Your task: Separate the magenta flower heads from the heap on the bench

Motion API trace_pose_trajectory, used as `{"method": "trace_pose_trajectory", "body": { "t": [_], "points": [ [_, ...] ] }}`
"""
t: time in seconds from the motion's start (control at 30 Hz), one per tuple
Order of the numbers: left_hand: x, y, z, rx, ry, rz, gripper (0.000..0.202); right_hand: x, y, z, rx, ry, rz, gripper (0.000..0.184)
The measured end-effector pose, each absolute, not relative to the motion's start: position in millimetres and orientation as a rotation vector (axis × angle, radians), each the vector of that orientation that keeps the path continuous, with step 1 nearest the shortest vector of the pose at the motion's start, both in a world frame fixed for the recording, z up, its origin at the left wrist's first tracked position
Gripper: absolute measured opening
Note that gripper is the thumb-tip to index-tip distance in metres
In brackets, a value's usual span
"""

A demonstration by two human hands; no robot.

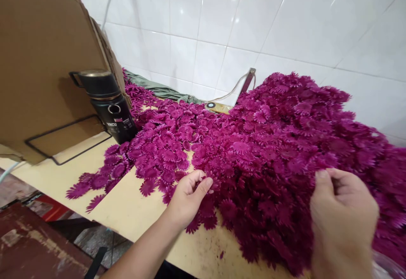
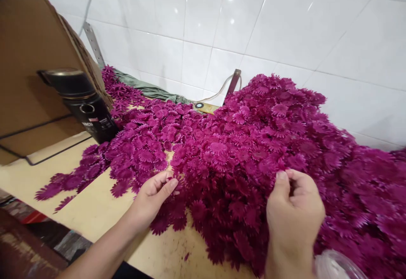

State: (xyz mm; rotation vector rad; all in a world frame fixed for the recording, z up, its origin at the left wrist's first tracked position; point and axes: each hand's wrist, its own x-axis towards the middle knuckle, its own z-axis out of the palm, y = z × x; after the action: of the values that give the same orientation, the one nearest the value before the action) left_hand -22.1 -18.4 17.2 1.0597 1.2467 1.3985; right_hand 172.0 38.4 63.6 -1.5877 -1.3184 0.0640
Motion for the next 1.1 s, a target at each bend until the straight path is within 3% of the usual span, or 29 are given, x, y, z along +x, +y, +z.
{"method": "trace_pose_trajectory", "body": {
  "t": [0.17,0.3,0.73,0.83,1.1],
  "points": [
    [-20.8,-17.7,15.9,1.035,1.125,1.325,0.033,171.2,29.7,55.3,-1.358,-1.788,0.107,0.025],
    [-16.8,-16.4,19.0,1.079,1.154,1.293,0.026,146.6,9.6,44.7,-1.219,-1.945,0.171,0.02],
    [-14.1,-13.2,15.2,1.08,1.081,1.3,0.043,123.0,6.6,37.3,-0.999,-1.836,1.404,0.013],
    [-13.4,-13.1,17.2,1.096,1.0,1.288,0.048,122.9,7.0,37.7,-0.983,-1.763,1.325,0.006],
    [-9.3,-13.7,21.3,1.113,1.095,1.374,0.047,117.9,8.7,42.7,-1.122,-1.55,1.08,0.014]
  ]
}}
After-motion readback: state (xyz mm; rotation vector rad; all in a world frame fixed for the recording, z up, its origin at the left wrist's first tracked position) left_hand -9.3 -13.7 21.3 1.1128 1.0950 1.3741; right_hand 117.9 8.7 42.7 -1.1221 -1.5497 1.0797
